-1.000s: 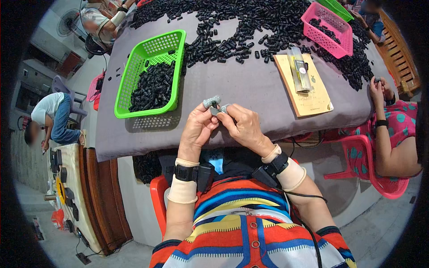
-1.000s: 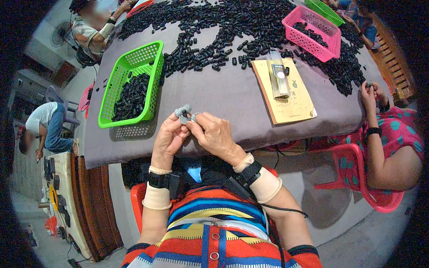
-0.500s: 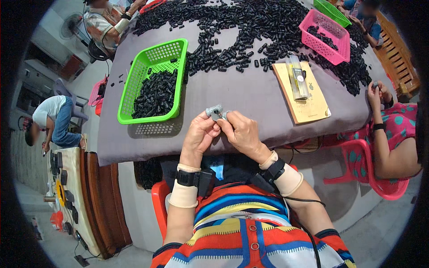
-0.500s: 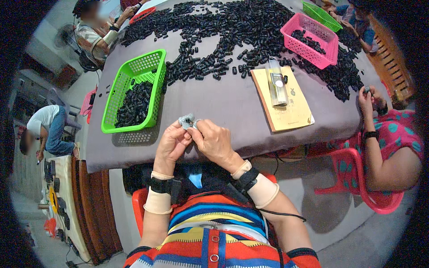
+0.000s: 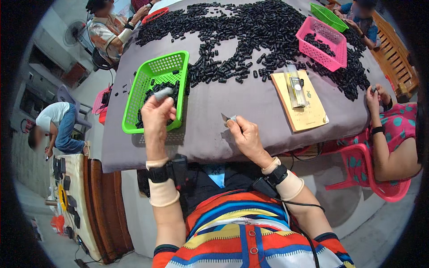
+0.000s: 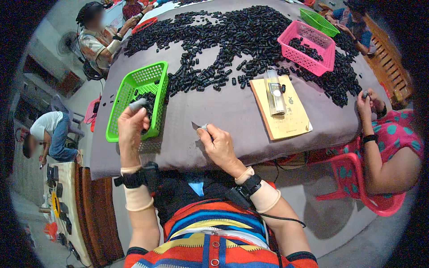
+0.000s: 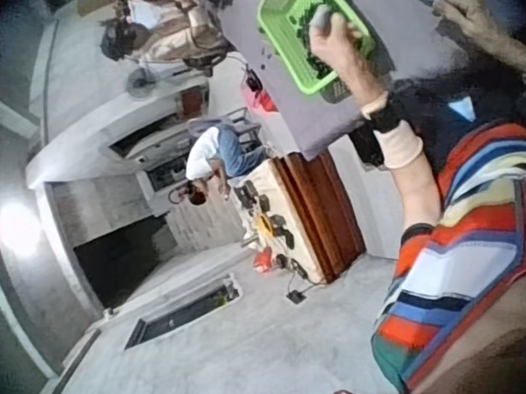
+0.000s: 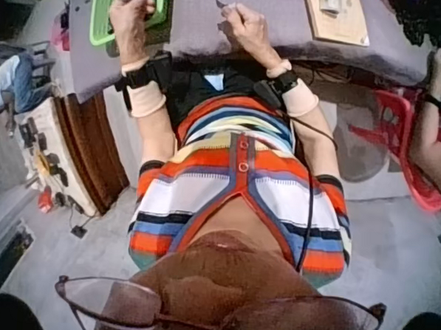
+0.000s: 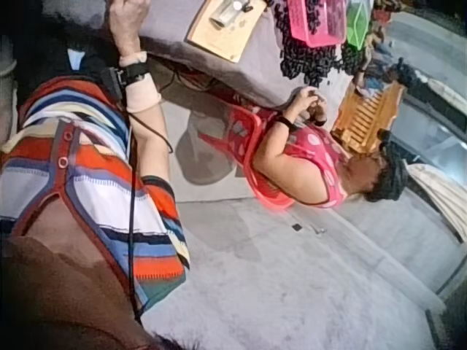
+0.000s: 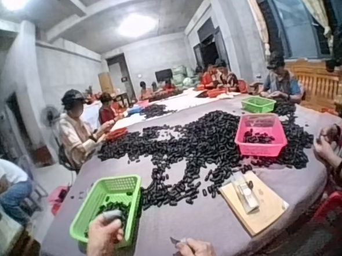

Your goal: Cleaning and trimming flash from small black shoe components using a small tool.

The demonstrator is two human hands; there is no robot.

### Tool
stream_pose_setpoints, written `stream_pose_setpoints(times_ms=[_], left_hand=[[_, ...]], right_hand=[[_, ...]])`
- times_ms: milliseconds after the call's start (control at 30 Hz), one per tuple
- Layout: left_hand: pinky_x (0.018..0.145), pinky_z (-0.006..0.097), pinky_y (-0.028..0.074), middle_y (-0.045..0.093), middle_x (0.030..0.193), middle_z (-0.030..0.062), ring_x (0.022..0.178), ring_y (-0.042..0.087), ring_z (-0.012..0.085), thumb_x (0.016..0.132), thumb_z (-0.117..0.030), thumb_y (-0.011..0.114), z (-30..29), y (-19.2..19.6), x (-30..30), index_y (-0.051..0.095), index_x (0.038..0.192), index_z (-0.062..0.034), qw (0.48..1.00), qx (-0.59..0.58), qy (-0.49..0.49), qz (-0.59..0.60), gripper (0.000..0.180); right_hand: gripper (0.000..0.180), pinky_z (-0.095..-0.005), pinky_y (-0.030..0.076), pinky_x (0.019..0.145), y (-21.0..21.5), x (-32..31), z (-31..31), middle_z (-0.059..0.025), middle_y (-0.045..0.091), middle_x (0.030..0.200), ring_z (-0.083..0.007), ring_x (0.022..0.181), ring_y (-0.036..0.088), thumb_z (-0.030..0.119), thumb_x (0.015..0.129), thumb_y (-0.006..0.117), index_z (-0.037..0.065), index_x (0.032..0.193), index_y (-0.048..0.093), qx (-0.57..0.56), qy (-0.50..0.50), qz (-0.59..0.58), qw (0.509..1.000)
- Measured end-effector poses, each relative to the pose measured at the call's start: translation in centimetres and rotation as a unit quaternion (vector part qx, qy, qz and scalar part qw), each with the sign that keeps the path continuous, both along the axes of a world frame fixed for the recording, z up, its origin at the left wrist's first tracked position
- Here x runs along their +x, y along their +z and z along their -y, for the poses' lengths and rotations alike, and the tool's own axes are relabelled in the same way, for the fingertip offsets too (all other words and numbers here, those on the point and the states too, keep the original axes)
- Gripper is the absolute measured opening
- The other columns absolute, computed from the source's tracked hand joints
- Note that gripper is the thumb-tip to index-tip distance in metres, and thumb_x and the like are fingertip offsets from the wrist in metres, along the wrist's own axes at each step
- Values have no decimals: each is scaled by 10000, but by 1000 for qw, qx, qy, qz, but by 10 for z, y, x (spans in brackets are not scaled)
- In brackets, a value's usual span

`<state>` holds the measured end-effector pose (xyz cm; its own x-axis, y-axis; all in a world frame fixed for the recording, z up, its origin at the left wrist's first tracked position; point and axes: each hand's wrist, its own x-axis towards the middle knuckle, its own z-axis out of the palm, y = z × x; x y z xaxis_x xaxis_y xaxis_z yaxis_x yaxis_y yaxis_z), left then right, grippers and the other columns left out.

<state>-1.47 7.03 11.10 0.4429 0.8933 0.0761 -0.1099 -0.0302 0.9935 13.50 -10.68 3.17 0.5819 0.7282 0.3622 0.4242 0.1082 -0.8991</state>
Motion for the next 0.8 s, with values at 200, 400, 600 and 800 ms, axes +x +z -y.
stream_pose_setpoints(times_ms=[200, 400, 600, 800], left_hand=[[473, 194, 402, 596, 749, 9, 559, 506, 54, 760, -54, 629, 6, -4, 41, 637, 993, -8, 971, 199, 49, -124, 238], [574, 269, 465, 628, 820, 70, 627, 557, 129, 733, -68, 616, 0, -50, 109, 653, 991, -21, 935, 281, -57, -208, 265], [688, 348, 477, 561, 863, 137, 778, 586, 273, 702, -83, 641, -19, -73, 142, 645, 926, -28, 876, 391, -52, -277, 231], [755, 402, 466, 545, 906, 160, 869, 563, 337, 665, -21, 666, -23, -83, 153, 600, 882, -22, 843, 440, -63, -302, 227]], right_hand=[[319, -343, 333, 452, 1, 3, 2, -130, 465, 539, -176, 465, 380, 223, 886, 559, -2, 680, 468, -16, 0, -48, 999], [301, -294, 331, 462, 2, 3, 3, -64, 423, 525, -82, 520, 363, 253, 917, 524, -8, 772, 562, -9, 17, -129, 992], [318, -275, 344, 467, 2, 5, 2, -32, 427, 530, -63, 532, 378, 261, 923, 519, -9, 760, 559, 0, 23, -156, 987], [325, -253, 358, 469, 4, 9, 2, 5, 431, 538, -44, 545, 411, 266, 927, 517, -1, 742, 531, 9, 35, -204, 978]])
